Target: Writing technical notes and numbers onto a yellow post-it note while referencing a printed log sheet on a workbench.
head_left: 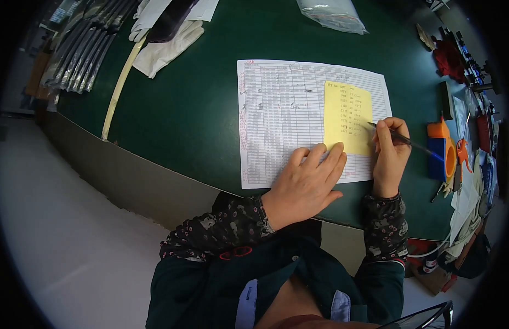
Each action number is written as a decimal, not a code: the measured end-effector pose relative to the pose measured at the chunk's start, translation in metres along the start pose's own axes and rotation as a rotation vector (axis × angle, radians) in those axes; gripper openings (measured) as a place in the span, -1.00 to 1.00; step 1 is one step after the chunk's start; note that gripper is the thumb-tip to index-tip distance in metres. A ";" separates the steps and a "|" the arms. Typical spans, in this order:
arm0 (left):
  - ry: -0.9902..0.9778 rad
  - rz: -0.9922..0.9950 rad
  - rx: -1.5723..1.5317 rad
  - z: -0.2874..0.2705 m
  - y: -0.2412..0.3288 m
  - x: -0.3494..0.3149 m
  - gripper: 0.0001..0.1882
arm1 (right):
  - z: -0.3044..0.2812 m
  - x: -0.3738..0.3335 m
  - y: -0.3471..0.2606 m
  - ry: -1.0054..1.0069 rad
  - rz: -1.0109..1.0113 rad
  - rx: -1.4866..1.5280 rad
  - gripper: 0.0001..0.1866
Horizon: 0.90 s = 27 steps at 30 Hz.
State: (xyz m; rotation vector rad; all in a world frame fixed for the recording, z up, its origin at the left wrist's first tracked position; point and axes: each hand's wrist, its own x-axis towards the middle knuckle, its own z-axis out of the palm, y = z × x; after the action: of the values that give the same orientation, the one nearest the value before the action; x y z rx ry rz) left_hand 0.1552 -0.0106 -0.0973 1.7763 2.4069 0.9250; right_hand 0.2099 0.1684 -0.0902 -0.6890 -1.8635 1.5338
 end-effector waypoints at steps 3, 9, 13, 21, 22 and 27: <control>0.003 0.007 -0.002 -0.001 0.001 0.000 -0.33 | 0.000 -0.001 -0.001 -0.003 0.006 -0.012 -0.91; -0.022 0.001 0.015 -0.001 0.000 0.000 -0.34 | 0.001 -0.002 -0.001 -0.017 0.023 -0.005 -0.93; -0.016 0.003 0.020 -0.001 0.001 0.000 -0.35 | 0.001 -0.002 -0.002 -0.017 0.047 -0.009 -0.93; -0.014 0.004 0.024 -0.001 0.000 0.001 -0.36 | -0.001 -0.001 0.001 -0.054 0.028 -0.012 -0.89; -0.016 0.003 0.023 -0.001 0.000 0.000 -0.36 | -0.001 -0.001 0.001 -0.059 0.028 -0.013 -0.89; -0.019 0.005 0.026 -0.002 0.001 0.000 -0.35 | 0.000 -0.001 0.000 -0.063 0.030 -0.014 -0.90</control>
State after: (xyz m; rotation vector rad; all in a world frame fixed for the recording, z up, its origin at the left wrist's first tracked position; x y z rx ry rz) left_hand 0.1550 -0.0112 -0.0955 1.7919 2.4151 0.8769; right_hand 0.2111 0.1677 -0.0908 -0.6847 -1.9202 1.5793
